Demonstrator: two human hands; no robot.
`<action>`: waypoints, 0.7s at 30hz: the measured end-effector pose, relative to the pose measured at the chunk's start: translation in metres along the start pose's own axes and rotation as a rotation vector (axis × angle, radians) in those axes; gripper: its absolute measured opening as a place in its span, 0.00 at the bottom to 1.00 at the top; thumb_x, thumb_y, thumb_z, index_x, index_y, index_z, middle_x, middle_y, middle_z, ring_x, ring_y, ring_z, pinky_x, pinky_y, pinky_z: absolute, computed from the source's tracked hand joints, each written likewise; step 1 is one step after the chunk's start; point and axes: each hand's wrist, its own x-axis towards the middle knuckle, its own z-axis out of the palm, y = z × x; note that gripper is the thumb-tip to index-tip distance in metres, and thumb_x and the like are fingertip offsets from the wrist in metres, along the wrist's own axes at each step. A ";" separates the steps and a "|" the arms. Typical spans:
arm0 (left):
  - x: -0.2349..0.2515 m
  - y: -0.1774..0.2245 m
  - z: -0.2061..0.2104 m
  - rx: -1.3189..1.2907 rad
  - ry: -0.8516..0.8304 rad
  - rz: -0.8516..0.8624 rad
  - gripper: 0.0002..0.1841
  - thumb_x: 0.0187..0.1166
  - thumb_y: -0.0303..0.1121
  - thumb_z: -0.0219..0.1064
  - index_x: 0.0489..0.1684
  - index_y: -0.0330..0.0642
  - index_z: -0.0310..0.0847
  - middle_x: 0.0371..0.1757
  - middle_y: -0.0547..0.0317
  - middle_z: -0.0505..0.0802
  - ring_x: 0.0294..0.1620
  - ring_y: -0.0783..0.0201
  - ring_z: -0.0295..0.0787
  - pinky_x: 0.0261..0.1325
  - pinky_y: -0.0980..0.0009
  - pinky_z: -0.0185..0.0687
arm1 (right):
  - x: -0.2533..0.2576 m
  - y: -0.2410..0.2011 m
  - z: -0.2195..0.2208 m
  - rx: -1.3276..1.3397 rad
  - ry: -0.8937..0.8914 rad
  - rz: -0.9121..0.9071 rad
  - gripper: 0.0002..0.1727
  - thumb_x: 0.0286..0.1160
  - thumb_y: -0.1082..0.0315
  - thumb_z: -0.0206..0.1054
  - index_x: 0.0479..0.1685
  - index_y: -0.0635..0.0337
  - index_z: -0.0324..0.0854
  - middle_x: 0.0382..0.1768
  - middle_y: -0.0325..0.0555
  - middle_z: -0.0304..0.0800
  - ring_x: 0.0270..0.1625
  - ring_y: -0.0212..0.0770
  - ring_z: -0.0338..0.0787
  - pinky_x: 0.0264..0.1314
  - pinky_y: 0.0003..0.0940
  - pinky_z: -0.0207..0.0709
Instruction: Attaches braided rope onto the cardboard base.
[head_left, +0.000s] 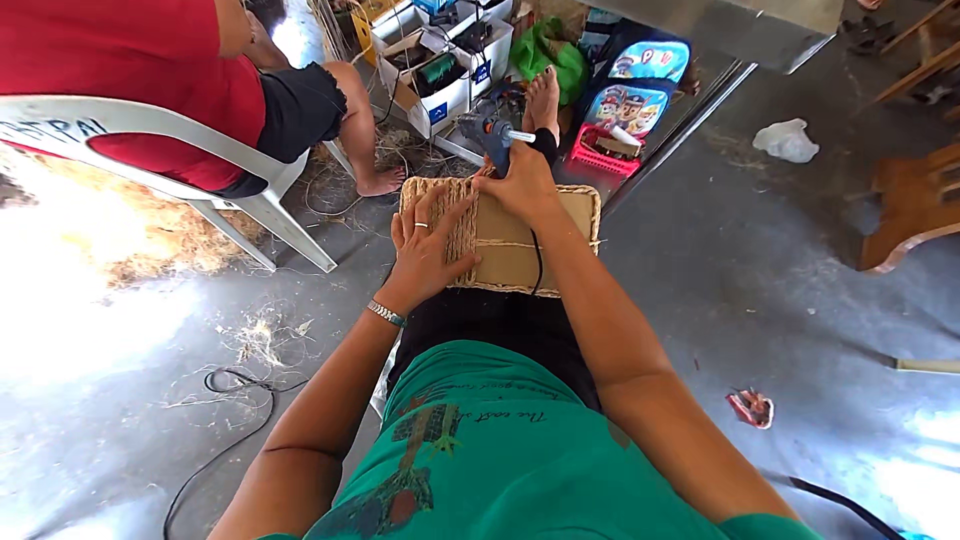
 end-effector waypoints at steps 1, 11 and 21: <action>-0.007 0.005 0.002 -0.002 0.021 -0.022 0.45 0.66 0.70 0.69 0.90 0.82 0.57 0.98 0.60 0.47 0.97 0.43 0.31 0.84 0.23 0.30 | -0.001 -0.001 -0.001 0.007 0.004 -0.006 0.31 0.67 0.58 0.82 0.66 0.67 0.80 0.55 0.59 0.92 0.61 0.54 0.91 0.70 0.56 0.79; -0.056 0.014 0.055 0.105 0.326 -0.080 0.28 0.83 0.61 0.56 0.77 0.58 0.73 0.98 0.56 0.47 0.95 0.34 0.32 0.80 0.26 0.48 | -0.002 -0.001 -0.001 0.019 0.006 0.029 0.29 0.68 0.58 0.81 0.65 0.64 0.81 0.53 0.54 0.93 0.59 0.51 0.91 0.69 0.52 0.80; -0.044 0.003 0.066 0.108 0.379 -0.007 0.24 0.85 0.54 0.54 0.75 0.58 0.74 0.97 0.55 0.50 0.94 0.31 0.32 0.76 0.26 0.50 | 0.010 0.006 -0.001 0.008 -0.001 0.052 0.29 0.67 0.57 0.82 0.63 0.64 0.81 0.54 0.54 0.93 0.61 0.52 0.91 0.70 0.55 0.79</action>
